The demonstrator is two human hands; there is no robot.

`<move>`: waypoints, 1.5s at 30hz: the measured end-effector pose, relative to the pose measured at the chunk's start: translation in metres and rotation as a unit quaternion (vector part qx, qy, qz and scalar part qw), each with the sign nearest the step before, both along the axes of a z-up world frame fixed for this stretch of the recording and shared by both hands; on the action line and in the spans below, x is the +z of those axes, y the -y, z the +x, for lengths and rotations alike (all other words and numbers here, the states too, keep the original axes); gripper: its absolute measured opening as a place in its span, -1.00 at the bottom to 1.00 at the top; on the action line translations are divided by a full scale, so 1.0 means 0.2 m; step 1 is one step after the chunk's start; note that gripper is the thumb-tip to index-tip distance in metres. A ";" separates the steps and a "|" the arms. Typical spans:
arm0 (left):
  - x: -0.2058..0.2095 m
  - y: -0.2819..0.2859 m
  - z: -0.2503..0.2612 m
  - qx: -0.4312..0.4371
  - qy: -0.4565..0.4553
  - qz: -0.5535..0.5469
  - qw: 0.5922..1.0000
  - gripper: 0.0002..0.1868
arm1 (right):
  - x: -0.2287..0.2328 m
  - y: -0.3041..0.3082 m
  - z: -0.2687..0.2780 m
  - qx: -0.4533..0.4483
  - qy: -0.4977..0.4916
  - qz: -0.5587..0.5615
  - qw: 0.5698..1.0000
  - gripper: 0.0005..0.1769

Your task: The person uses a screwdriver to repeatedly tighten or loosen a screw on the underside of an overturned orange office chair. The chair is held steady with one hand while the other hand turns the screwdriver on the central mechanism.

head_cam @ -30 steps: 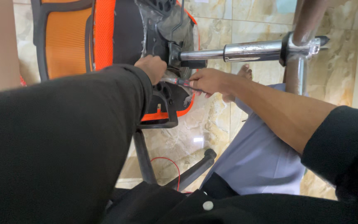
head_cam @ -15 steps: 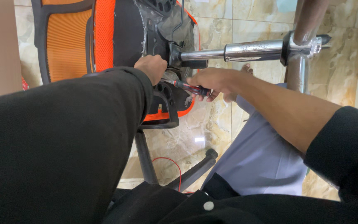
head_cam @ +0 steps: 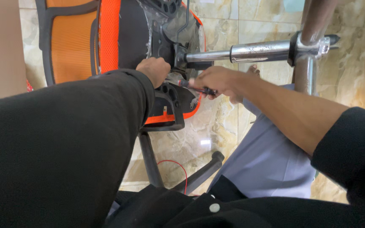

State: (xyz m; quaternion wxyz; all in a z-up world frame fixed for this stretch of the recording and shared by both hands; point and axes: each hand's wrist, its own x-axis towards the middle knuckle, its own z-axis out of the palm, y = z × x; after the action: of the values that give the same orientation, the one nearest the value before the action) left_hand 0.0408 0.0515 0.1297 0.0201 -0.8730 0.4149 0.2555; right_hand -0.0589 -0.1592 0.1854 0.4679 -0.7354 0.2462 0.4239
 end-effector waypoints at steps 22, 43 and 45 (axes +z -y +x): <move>-0.16 0.35 -0.41 0.703 -0.538 -0.263 0.383 -0.65 | -0.05 -0.03 -0.01 0.027 0.106 -0.027 0.994 -0.69; -0.07 0.16 0.06 0.589 -0.416 -0.036 0.692 -0.61 | -0.11 0.02 -0.03 0.248 0.382 -0.119 0.882 -0.61; -0.12 0.14 0.04 0.559 -0.514 -0.117 0.640 -0.72 | -0.12 0.00 -0.06 0.289 0.436 -0.171 0.835 -0.59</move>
State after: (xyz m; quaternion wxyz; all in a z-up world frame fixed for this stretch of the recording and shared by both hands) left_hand 0.0478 0.0237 0.1057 -0.4450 -0.6617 -0.1827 0.5751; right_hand -0.0700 -0.1602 0.1622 0.2500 -0.9500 -0.1381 0.1266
